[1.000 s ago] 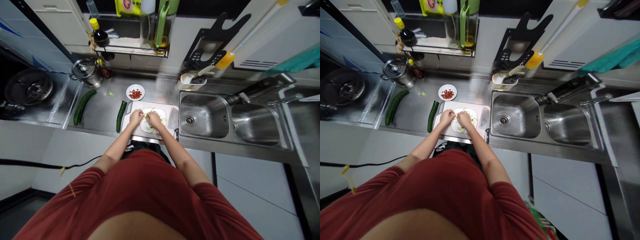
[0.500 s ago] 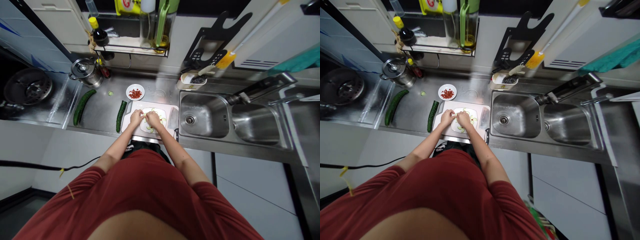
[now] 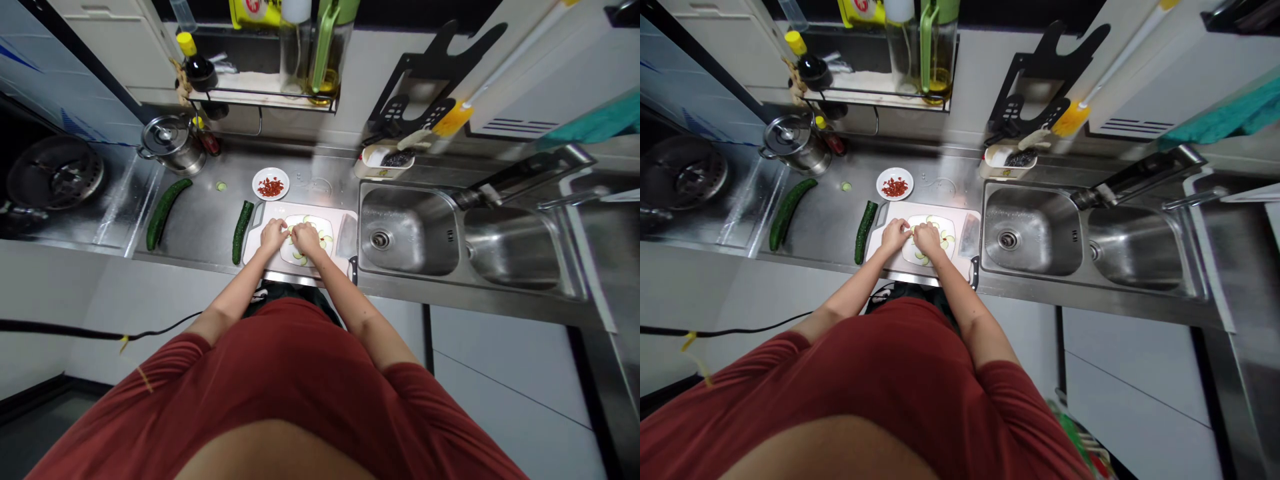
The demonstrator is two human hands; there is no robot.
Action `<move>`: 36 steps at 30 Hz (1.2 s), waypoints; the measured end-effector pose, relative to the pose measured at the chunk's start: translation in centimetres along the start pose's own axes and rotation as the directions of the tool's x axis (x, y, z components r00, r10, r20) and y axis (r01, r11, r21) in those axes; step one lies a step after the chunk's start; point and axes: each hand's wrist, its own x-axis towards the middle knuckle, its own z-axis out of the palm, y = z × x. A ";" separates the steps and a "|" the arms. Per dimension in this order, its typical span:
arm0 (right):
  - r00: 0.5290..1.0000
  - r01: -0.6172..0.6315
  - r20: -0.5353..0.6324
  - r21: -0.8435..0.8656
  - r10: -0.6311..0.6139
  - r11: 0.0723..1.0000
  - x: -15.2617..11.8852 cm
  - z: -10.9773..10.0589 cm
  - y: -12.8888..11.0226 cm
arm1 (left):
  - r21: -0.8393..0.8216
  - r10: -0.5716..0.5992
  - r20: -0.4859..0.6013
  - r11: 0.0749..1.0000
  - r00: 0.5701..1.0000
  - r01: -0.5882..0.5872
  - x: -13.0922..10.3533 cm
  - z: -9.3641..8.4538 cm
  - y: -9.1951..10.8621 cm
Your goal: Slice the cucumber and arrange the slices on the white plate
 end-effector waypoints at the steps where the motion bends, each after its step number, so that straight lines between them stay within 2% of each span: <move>1: 1.000 -0.003 0.000 0.000 0.003 1.000 0.0 0.0 0.0 | 0.001 -0.001 0.002 1.000 1.000 0.001 0.0 -0.1 0.0; 7: 1.000 -0.017 0.000 0.005 0.017 1.000 -0.1 0.0 -0.2 | 0.009 -0.002 0.032 1.000 0.999 0.002 -0.1 -0.2 0.3; 18: 0.998 -0.046 -0.030 0.065 0.048 0.997 -0.4 -0.1 0.6 | -0.012 0.012 0.007 1.000 1.000 -0.012 0.0 0.2 -0.1; 27: 0.994 -0.074 -0.076 0.126 0.084 0.989 -1.1 -1.0 1.2 | -0.039 -0.013 -0.058 0.999 0.998 0.010 0.1 -0.9 -0.4; 36: 0.994 -0.087 -0.051 0.110 0.093 0.990 -0.3 -0.2 0.7 | -0.013 -0.004 -0.014 1.000 1.000 0.004 0.0 -0.4 0.0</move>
